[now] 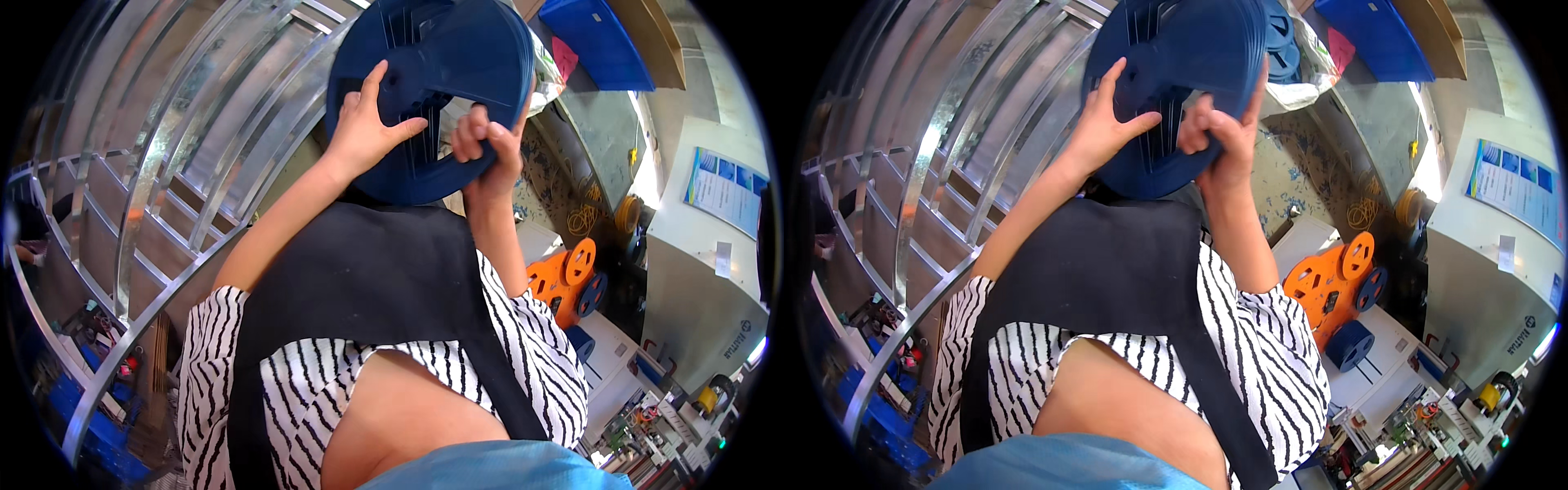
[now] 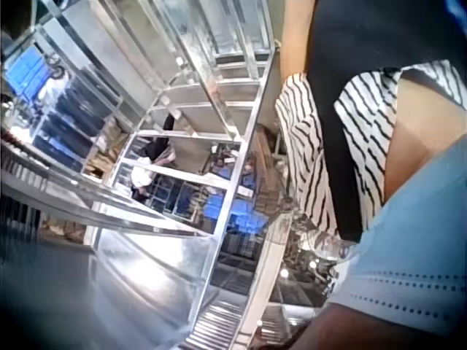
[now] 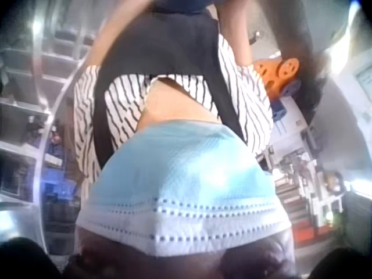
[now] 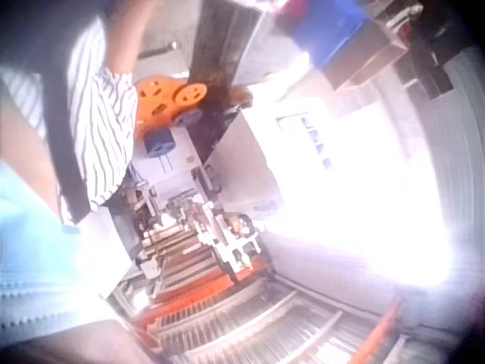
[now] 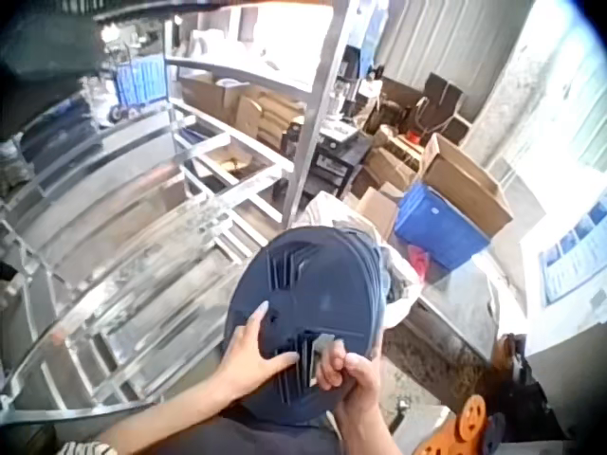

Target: The person picks up blue plastic reels from a metal rack and a table, then uses a small handheld tool to scrape or deburr edges and surfaces. The person repeatedly flips the reels and works on different sides before placing them back on the rack or into a bag.

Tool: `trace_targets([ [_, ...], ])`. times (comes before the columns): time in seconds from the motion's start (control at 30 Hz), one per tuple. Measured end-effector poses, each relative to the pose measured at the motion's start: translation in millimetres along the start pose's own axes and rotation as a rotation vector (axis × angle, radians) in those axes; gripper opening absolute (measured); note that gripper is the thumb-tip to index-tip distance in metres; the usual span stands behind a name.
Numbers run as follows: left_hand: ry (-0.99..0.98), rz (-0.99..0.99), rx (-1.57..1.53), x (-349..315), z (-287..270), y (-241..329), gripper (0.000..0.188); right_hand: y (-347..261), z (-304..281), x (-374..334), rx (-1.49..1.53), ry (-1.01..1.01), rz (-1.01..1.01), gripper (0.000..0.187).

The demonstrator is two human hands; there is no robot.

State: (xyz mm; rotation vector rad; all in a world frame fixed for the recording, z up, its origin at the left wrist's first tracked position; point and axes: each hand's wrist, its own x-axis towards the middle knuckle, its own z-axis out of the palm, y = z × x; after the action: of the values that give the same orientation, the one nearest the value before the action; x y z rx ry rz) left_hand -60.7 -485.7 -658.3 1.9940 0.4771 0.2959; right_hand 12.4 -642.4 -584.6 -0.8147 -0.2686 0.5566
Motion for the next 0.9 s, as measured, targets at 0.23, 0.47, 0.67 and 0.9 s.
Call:
trace_targets([
  [0.23, -0.272, -0.31, -1.146, 2, -30, -29, 0.068, 3, 11, 7, -0.257, 0.146, 0.079, 0.071],
  [0.47, -0.492, -0.258, -1.659, -12, -47, -42, 0.082, -20, -65, -4, -0.029, 0.409, -0.011, 0.041],
  [0.67, -0.529, -0.26, -1.791, -9, -28, -46, 0.086, -35, -85, -26, -0.092, 0.539, -0.125, 0.033],
  [0.9, -0.54, -0.286, -1.773, -6, -22, -42, 0.093, -62, -121, -73, 0.173, 0.36, -0.179, 0.014],
])
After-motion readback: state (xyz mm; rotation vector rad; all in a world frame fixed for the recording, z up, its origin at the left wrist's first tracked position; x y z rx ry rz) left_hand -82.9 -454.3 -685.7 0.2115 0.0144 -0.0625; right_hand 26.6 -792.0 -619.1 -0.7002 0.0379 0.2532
